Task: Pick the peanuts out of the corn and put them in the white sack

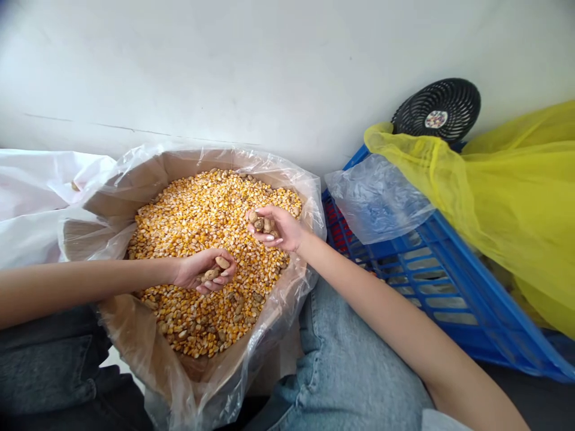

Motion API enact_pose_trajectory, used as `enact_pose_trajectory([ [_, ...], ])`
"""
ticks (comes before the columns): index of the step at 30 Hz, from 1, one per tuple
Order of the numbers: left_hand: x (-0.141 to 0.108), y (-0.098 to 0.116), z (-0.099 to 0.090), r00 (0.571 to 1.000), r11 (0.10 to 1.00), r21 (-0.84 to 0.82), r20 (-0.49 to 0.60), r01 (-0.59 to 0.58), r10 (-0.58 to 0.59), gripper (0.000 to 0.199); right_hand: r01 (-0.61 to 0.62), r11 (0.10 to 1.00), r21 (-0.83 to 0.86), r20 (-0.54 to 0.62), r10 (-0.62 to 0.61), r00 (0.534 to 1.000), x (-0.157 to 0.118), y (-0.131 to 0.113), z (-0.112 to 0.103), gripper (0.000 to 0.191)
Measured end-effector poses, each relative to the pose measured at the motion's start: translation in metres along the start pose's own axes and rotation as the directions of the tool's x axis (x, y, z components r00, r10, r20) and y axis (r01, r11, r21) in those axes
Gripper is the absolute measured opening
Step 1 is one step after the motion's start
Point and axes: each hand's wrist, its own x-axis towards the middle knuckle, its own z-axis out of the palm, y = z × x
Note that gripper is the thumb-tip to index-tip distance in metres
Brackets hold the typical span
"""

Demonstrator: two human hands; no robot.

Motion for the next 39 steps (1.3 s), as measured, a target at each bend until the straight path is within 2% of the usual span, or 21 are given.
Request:
enact_pose_trajectory([
  [4,0.004,-0.004,0.001,0.989,0.990,0.143,-0.147,0.008,0.013,0.032,0.029,0.999,-0.038,-0.031,-0.030,0.999,0.000,0.000,0.001,0.030],
  [6,0.006,-0.007,0.003,0.977,0.944,0.330,-0.205,0.020,0.052,0.032,0.076,0.995,-0.064,-0.011,-0.077,0.997,0.003,0.004,0.001,0.029],
  [7,0.006,-0.009,0.004,0.970,0.882,0.471,-0.227,0.028,0.090,0.031,0.090,0.991,-0.096,-0.002,-0.091,0.996,0.005,0.007,0.000,0.028],
  [8,0.007,-0.012,0.006,0.960,0.771,0.636,-0.235,0.034,0.151,0.028,0.093,0.985,-0.145,0.001,-0.094,0.996,0.006,0.010,0.000,0.026],
  [9,0.008,-0.016,0.008,0.949,0.598,0.801,-0.220,0.043,0.226,0.025,0.082,0.974,-0.209,0.000,-0.084,0.996,0.008,0.012,-0.001,0.025],
  [10,0.009,-0.021,0.009,0.939,0.369,0.928,-0.174,0.055,0.296,0.022,0.060,0.956,-0.287,-0.002,-0.063,0.998,0.009,0.014,-0.001,0.023],
  [12,0.011,-0.034,0.013,0.936,-0.129,0.989,-0.016,0.066,0.353,0.014,-0.009,0.879,-0.477,0.009,0.015,1.000,0.010,0.018,0.001,0.025],
  [13,0.013,-0.041,0.015,0.941,-0.324,0.944,0.059,0.056,0.334,0.013,-0.041,0.807,-0.589,0.028,0.072,0.997,0.010,0.020,0.004,0.027],
  [14,0.016,-0.048,0.016,0.947,-0.462,0.886,0.117,0.036,0.299,0.014,-0.056,0.704,-0.708,0.056,0.136,0.989,0.011,0.022,0.007,0.028],
  [15,0.019,-0.055,0.017,0.951,-0.548,0.836,0.158,0.014,0.264,0.015,-0.043,0.567,-0.822,0.087,0.200,0.976,0.011,0.025,0.012,0.028],
  [16,0.022,-0.062,0.018,0.952,-0.598,0.801,0.186,-0.003,0.244,0.015,-0.002,0.401,-0.916,0.110,0.256,0.960,0.012,0.030,0.017,0.028],
  [17,0.026,-0.069,0.018,0.949,-0.625,0.780,0.204,-0.011,0.238,0.015,0.057,0.218,-0.974,0.122,0.301,0.946,0.014,0.036,0.024,0.028],
  [19,0.035,-0.079,0.018,0.941,-0.650,0.760,0.227,-0.009,0.251,0.014,0.184,-0.140,-0.973,0.122,0.363,0.924,0.017,0.051,0.036,0.027],
  [20,0.039,-0.083,0.018,0.938,-0.656,0.754,0.236,-0.011,0.255,0.012,0.241,-0.282,-0.929,0.121,0.383,0.916,0.020,0.059,0.042,0.025],
  [21,0.043,-0.086,0.018,0.936,-0.662,0.749,0.243,-0.014,0.255,0.011,0.293,-0.389,-0.873,0.129,0.396,0.909,0.022,0.067,0.046,0.023],
  [22,0.045,-0.088,0.018,0.937,-0.668,0.744,0.245,-0.018,0.248,0.010,0.342,-0.459,-0.820,0.153,0.401,0.903,0.023,0.073,0.049,0.020],
  [24,0.049,-0.091,0.019,0.948,-0.683,0.730,0.225,-0.011,0.226,0.010,0.419,-0.516,-0.747,0.234,0.385,0.893,0.026,0.081,0.052,0.018],
  [27,0.050,-0.093,0.019,0.964,-0.694,0.720,0.174,0.013,0.199,0.014,0.470,-0.519,-0.714,0.335,0.337,0.880,0.028,0.083,0.051,0.018],
  [31,0.050,-0.094,0.017,0.961,-0.681,0.731,0.168,0.027,0.219,0.015,0.524,-0.516,-0.678,0.370,0.375,0.850,0.030,0.083,0.051,0.020],
  [39,0.050,-0.095,0.016,0.953,-0.681,0.731,0.170,0.048,0.251,0.016,0.558,-0.530,-0.639,0.425,0.362,0.830,0.038,0.100,0.049,0.021],
])
